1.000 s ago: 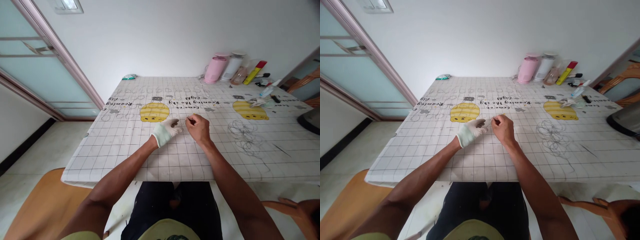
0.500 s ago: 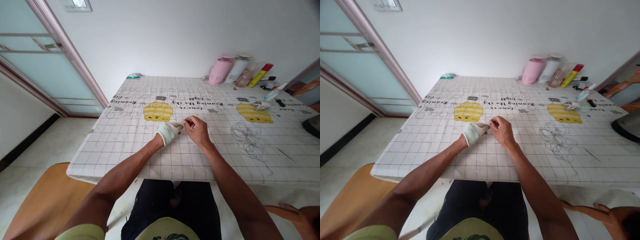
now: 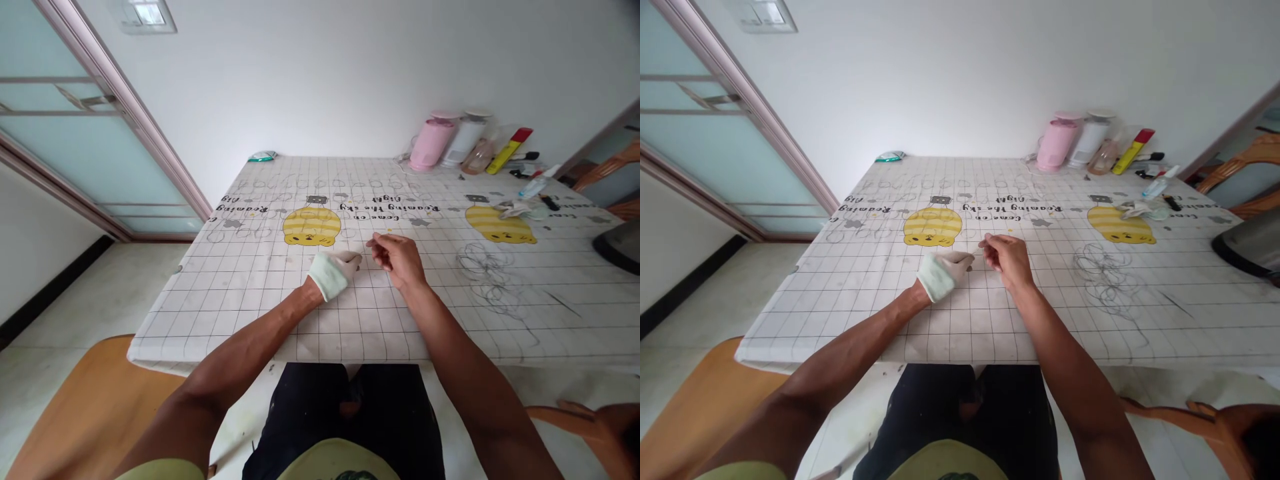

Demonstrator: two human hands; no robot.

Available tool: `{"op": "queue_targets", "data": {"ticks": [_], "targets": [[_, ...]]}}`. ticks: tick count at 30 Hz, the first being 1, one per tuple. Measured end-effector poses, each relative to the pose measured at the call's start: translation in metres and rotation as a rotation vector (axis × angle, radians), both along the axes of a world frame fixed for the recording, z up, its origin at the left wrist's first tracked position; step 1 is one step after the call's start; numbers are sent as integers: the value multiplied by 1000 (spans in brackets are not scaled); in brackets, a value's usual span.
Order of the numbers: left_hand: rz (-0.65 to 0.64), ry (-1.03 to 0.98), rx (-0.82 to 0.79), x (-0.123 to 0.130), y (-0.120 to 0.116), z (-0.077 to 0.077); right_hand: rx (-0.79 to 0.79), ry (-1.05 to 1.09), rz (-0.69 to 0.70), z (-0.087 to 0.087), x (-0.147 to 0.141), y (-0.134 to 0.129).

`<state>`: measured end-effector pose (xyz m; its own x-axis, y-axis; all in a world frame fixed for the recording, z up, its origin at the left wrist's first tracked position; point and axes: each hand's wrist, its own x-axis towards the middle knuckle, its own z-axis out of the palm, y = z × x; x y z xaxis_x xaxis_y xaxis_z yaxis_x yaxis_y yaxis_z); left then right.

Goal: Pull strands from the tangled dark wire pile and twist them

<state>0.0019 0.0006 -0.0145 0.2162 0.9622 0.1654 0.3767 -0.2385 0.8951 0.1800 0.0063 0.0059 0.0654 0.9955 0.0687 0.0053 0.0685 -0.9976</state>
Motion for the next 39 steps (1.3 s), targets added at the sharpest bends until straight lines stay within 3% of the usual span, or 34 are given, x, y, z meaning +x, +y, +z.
{"op": "queue_targets", "data": {"ticks": [3, 10, 19, 24, 28, 32, 35, 39], "targets": [[-12, 53, -24, 2, -3, 6, -171, 216, 32, 0, 4, 4], [12, 58, -51, 5, -8, 13, -197, 322, 41, -5, 4, 6], [42, 133, -31, 2, -2, 8, -92, 40, 77, 3, -2, -5], [41, 173, 62, 1, -2, 1, -170, 112, 79, 1, -2, -4], [36, 164, 66, 3, -3, 1, -132, 58, 44, 1, -1, -3], [27, 190, 82, 4, -5, 3, -236, 166, 86, -1, 0, -3], [27, 119, 54, 6, -8, 4, -266, 296, 119, -3, 0, -3], [-14, -156, -119, 8, -11, 9, -192, 346, 122, -2, -1, -3]]}}
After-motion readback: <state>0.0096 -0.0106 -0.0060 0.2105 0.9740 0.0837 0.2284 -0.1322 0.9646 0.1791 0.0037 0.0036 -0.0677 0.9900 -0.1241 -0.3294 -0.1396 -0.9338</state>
